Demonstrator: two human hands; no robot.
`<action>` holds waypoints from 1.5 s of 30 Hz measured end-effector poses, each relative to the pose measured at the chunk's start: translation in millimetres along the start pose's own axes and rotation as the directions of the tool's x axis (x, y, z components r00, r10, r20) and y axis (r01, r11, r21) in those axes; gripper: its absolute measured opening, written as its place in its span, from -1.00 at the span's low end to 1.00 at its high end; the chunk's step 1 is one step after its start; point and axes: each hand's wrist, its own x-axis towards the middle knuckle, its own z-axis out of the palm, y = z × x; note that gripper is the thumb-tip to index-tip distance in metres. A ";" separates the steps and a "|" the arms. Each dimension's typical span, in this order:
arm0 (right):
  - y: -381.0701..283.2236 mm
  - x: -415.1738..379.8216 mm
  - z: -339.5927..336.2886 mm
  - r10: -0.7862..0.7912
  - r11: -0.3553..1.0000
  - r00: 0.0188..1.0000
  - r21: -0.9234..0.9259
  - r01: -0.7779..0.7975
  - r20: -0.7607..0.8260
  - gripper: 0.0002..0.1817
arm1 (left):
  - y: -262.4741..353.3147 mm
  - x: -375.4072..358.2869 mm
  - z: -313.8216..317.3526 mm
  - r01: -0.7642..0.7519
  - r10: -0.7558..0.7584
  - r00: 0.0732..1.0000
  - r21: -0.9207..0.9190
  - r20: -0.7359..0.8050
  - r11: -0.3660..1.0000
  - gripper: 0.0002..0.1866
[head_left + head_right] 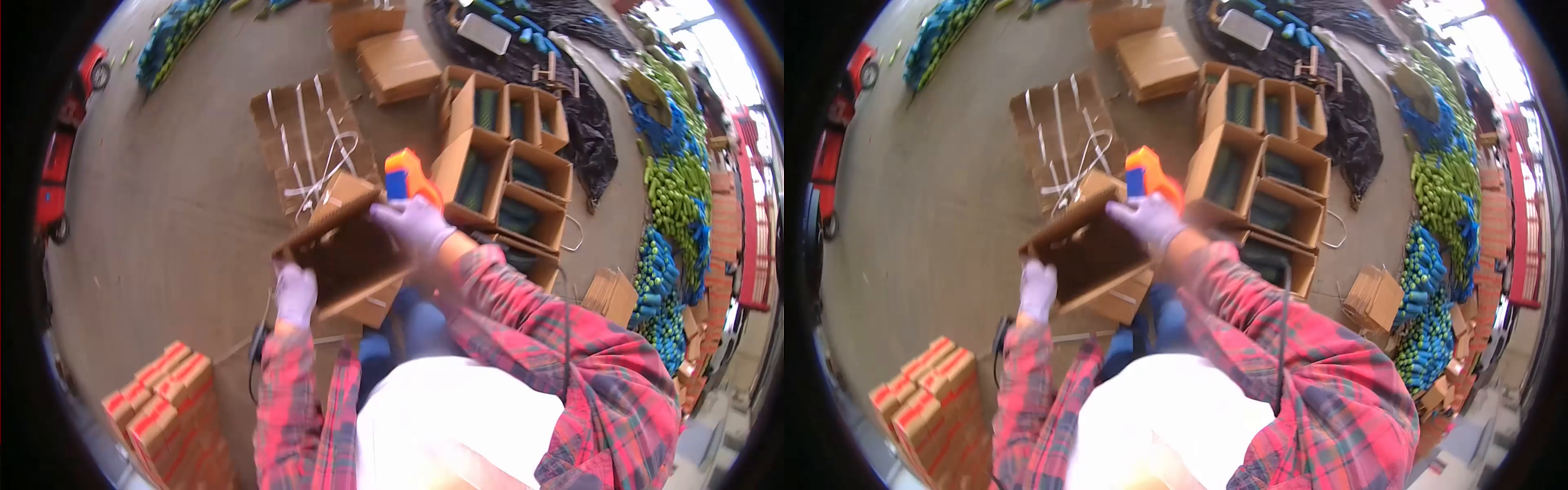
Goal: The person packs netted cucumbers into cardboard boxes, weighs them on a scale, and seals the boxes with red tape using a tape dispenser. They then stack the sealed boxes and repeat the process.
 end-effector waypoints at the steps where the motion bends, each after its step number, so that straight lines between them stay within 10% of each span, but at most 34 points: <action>1: 3.0 1.7 -5.9 0.087 0.973 0.996 0.214 -0.088 0.016 -0.54 | 2.2 7.9 25.8 0.132 -0.126 0.990 0.125 -0.058 0.983 -0.14; 4: 13.7 9.1 -22.5 0.512 0.492 0.838 0.737 -0.464 0.187 -0.55 | 78.5 10.8 15.5 0.517 -0.565 0.822 0.325 0.070 0.792 0.28; 5: 19.9 4.6 -35.6 0.517 0.585 0.855 0.716 -0.381 0.032 -0.52 | 72.4 7.3 15.9 0.497 -0.532 0.845 0.285 0.055 0.820 0.22; 6: 29.5 -2.3 -52.3 0.508 0.674 0.852 0.676 -0.299 -0.129 -0.48 | 65.7 5.5 17.5 0.467 -0.490 0.871 0.246 0.042 0.850 0.16; 8: 73.0 -17.2 -68.0 0.464 0.759 0.853 0.604 -0.243 -0.239 -0.20 | -32.7 9.1 40.5 -0.237 0.350 0.934 0.611 -0.070 0.756 0.05; 10: 51.1 -36.6 -114.4 0.460 0.655 0.877 0.720 -0.229 -0.140 0.10 | -51.2 -2.4 29.6 -0.418 0.493 0.870 0.554 0.015 0.720 -0.02; 11: 51.6 -43.8 -124.8 0.454 0.514 0.890 0.829 -0.221 -0.044 0.25 | -16.7 -14.8 -3.8 -0.257 0.242 0.966 0.318 0.085 0.913 -0.05; 12: 47.8 -49.4 -125.2 0.375 0.480 0.919 0.874 -0.077 -0.125 0.17 | 12.8 -19.1 -26.9 -0.019 0.001 0.976 0.080 0.217 0.997 -0.07; 16: 2.2 -48.2 -102.7 -0.070 0.695 0.996 0.713 0.090 -0.058 0.00 | 55.6 -6.2 -42.6 0.133 -0.221 0.917 0.268 0.331 0.954 -0.01; 18: -15.0 -34.6 -54.0 -0.148 0.541 0.987 0.829 0.140 -0.070 -0.07 | 30.4 -7.1 -35.5 -0.021 -0.077 0.966 0.373 0.246 0.928 -0.10; 22: -5.0 -10.8 7.4 -0.493 0.826 0.864 0.364 0.430 0.098 -0.12 | 51.7 -39.4 -50.8 -0.227 0.053 0.938 0.494 0.342 0.839 -0.18; 24: 2.3 -14.4 29.5 -0.471 0.829 0.881 0.367 0.422 0.052 -0.12 | 88.6 -67.1 -63.5 -0.340 0.260 0.805 0.054 0.534 0.939 -0.16; 25: 2.1 -13.8 30.8 -0.427 0.839 0.903 0.388 0.381 0.036 -0.12 | 87.3 -84.5 -50.7 -0.523 0.419 0.823 0.226 0.383 0.822 -0.25; 28: -4.3 -19.2 23.7 -0.287 0.788 0.955 0.548 0.280 -0.075 -0.09 | 87.6 -63.3 -50.5 -0.257 0.133 0.882 0.225 0.452 0.940 -0.35; 29: -7.4 -22.2 9.1 -0.242 0.740 0.958 0.608 0.286 -0.157 -0.08 | 71.4 -52.9 -40.1 -0.406 0.348 0.902 0.228 0.254 0.885 -0.45; 33: -4.7 -47.8 -46.2 -0.192 0.618 0.933 0.700 0.357 -0.305 -0.04 | 49.4 -4.5 -21.9 -0.374 0.274 0.893 0.251 0.358 0.893 -0.51; 36: 14.1 -72.8 -52.5 -0.380 0.659 0.922 0.679 0.323 -0.070 0.10 | 56.7 7.6 -8.4 -0.435 0.330 0.888 0.351 0.320 0.829 -0.48; 38: 20.5 -78.2 -32.7 -0.254 0.764 0.926 0.645 0.015 0.279 0.12 | 58.0 -1.6 0.6 -0.471 0.409 0.879 0.323 0.244 0.821 -0.44; 41: 36.3 -76.2 -9.1 -0.514 0.804 0.854 0.389 0.449 0.077 0.05 | 58.2 -16.3 -4.1 -0.683 0.817 0.534 0.459 -0.216 0.568 -0.35; 45: 46.3 -80.9 -4.3 -0.572 0.770 0.819 0.370 0.519 0.042 -0.01 | 84.8 17.4 -36.6 -0.435 0.560 0.807 0.452 -0.187 0.779 -0.32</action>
